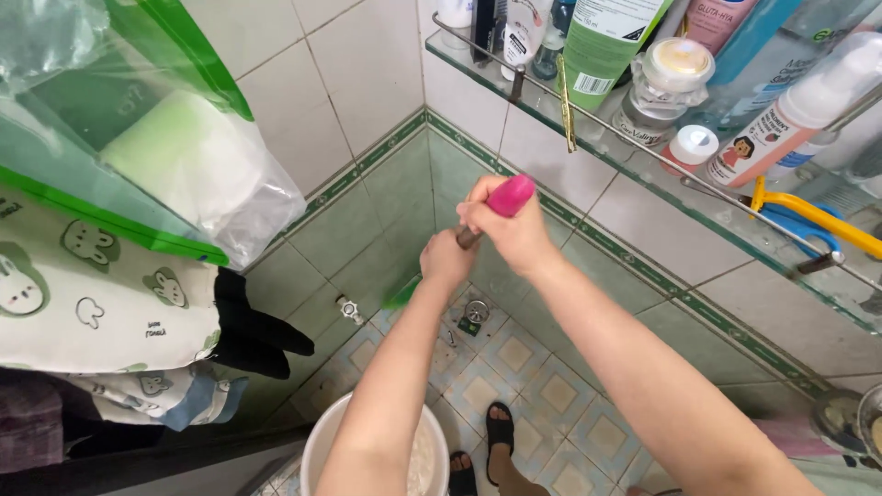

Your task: Assembling a mop and scrubbing the bathroom floor with a brush

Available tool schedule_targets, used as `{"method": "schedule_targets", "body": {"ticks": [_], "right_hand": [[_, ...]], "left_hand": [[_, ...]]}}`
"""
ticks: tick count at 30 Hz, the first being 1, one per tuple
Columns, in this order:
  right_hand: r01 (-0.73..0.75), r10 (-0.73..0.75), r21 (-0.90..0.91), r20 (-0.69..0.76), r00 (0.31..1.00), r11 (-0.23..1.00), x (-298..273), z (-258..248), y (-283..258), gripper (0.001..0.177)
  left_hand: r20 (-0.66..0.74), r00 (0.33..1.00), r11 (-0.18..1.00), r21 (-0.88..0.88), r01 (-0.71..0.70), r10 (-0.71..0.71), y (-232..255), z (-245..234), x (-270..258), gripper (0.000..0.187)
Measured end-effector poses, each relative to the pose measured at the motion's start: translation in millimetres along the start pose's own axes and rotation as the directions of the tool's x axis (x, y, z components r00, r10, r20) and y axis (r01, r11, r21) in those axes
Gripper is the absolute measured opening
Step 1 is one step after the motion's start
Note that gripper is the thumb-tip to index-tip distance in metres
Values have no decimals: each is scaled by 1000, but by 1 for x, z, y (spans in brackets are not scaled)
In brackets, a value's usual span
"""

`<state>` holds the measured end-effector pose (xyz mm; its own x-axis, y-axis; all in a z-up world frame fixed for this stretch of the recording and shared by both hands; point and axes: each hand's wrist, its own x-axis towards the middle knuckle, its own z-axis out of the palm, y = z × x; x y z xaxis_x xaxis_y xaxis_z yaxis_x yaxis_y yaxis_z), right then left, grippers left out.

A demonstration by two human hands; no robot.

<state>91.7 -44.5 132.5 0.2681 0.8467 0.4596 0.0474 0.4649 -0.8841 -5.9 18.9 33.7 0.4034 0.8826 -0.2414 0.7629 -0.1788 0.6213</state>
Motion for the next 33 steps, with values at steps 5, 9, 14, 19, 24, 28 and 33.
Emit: {"method": "schedule_targets", "body": {"ticks": [5,9,14,19,24,28,33], "right_hand": [[-219,213,-179,-50,976,959,-25,-8,57,18],[-266,271,-185,-1,963,946,-26,-6,38,17],[-255,253,-95,-32,967,962,0,11,-9,17],[-181,181,31,-9,983,983,15,6,-34,18],[-66,66,49,-2,998,997,10,10,-37,20],[-64,67,-29,101,993,998,-1,7,-3,13],[-145,147,-23,102,984,989,-1,0,43,15]], "left_hand": [[96,993,996,-34,77,-73,-53,59,38,30],[145,986,996,62,70,-78,-37,36,2,29],[185,983,1000,2,11,-11,-21,0,-18,33],[78,997,1000,-4,-20,20,-4,-6,-30,35],[-39,996,996,2,-85,85,4,-18,-20,31],[-64,996,998,-25,65,-66,-18,11,17,29],[12,973,971,-70,230,-230,-34,45,42,36]]}}
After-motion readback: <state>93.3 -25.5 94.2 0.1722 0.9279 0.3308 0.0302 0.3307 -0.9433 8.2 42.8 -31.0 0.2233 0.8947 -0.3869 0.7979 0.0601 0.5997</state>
